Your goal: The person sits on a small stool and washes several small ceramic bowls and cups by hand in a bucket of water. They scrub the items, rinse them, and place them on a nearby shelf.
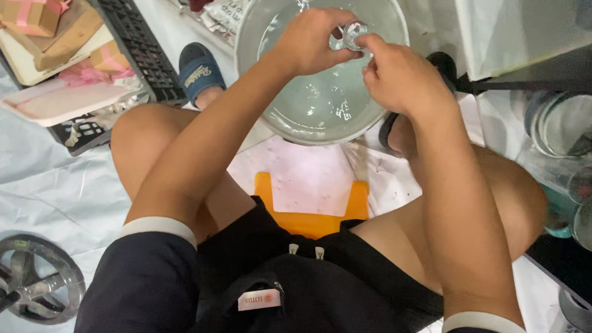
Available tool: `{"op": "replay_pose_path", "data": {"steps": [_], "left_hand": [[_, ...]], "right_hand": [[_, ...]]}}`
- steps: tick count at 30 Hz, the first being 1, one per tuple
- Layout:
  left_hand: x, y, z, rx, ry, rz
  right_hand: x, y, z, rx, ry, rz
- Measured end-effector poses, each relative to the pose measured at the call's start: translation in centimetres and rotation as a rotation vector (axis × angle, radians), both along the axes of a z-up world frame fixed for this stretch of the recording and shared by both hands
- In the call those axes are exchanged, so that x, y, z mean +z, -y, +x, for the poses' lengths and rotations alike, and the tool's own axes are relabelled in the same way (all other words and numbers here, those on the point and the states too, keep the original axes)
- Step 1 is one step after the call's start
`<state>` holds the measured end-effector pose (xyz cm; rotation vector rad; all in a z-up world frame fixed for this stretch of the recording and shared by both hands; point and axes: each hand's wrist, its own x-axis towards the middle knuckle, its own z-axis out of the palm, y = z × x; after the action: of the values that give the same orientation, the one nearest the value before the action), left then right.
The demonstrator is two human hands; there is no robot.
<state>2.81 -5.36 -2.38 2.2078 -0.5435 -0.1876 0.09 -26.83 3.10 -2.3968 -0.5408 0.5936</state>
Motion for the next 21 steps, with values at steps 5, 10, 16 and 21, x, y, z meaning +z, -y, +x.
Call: {"op": "replay_pose_path", "data": {"steps": [5,10,16,21], "left_hand": [[1.2,-2.3,-1.2,-0.003,0.134,0.009],[0.8,-3.9,-1.9,-0.03,0.227,0.154],[0.5,-6.9,-1.9,-0.18,0.182,0.012],[-1.4,-8.3,-2.2,-0.199,0.001,0.112]], "right_hand": [[-1.0,-3.0,-0.5,0.072,-0.066,-0.111],[-0.8,-5.7,-0.1,0.04,-0.351,0.016],[-1.1,-7.2,-0.1,0.224,-0.061,-0.093],[-0.3,-6.9,-0.1,0.262,-0.064,-0.037]]}}
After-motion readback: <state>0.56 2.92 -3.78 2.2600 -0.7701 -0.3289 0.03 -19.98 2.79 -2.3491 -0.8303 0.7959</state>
